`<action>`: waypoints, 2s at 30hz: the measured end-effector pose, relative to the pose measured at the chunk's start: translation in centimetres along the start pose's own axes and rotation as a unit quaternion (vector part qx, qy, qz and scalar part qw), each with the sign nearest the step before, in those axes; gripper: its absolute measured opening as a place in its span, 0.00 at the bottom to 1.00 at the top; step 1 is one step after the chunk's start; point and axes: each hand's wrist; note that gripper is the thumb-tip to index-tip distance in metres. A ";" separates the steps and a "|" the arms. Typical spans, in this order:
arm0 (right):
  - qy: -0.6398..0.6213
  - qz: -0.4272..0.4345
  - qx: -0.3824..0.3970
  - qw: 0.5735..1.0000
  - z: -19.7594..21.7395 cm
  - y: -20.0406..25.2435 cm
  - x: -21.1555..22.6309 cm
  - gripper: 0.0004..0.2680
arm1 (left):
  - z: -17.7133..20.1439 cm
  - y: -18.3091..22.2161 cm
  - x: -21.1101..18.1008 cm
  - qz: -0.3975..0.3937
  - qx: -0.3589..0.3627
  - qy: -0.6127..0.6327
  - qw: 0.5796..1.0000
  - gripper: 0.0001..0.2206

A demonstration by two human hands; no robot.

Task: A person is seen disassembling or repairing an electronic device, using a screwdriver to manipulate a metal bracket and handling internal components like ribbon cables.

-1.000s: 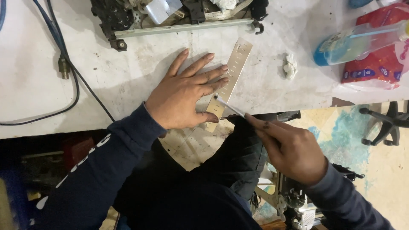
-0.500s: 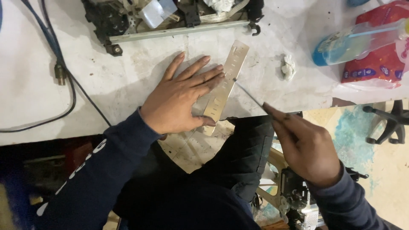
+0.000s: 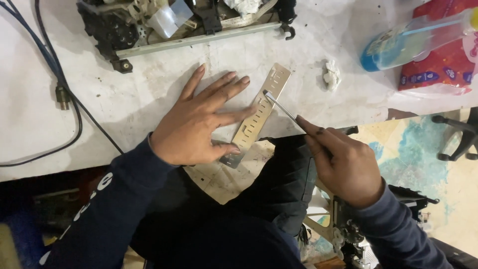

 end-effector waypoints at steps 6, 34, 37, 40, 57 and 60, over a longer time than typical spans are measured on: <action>-0.019 0.008 0.027 0.999 0.7 0.3 0.4 0.12 | 0.1 -0.3 -0.5 0.007 -0.013 0.004 1.000 0.31; 0.143 0.063 0.137 0.978 3.7 -2.7 -0.2 0.18 | 0.1 -0.2 0.2 0.000 -0.008 0.022 1.000 0.28; 0.140 0.071 0.185 0.970 5.1 -4.7 0.8 0.14 | -0.2 0.0 0.5 0.006 0.011 0.021 1.000 0.31; 0.154 0.086 0.259 0.950 5.9 -5.8 0.9 0.19 | -0.2 0.3 0.2 -0.014 -0.030 0.043 0.999 0.30; 0.364 0.167 0.390 0.829 9.8 -12.4 3.7 0.15 | -4.5 -2.4 -0.6 0.118 -0.115 -0.082 0.983 0.38; 0.378 0.135 0.401 0.824 10.3 -14.0 4.4 0.14 | -4.2 -2.4 -0.8 0.117 -0.118 -0.073 0.983 0.37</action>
Point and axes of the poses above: each hand's wrist, its own y-axis away from the middle knuckle, its own z-axis out of the back of the hand, x = y × z, and after that the axes turned 14 degrees about y, right-handed
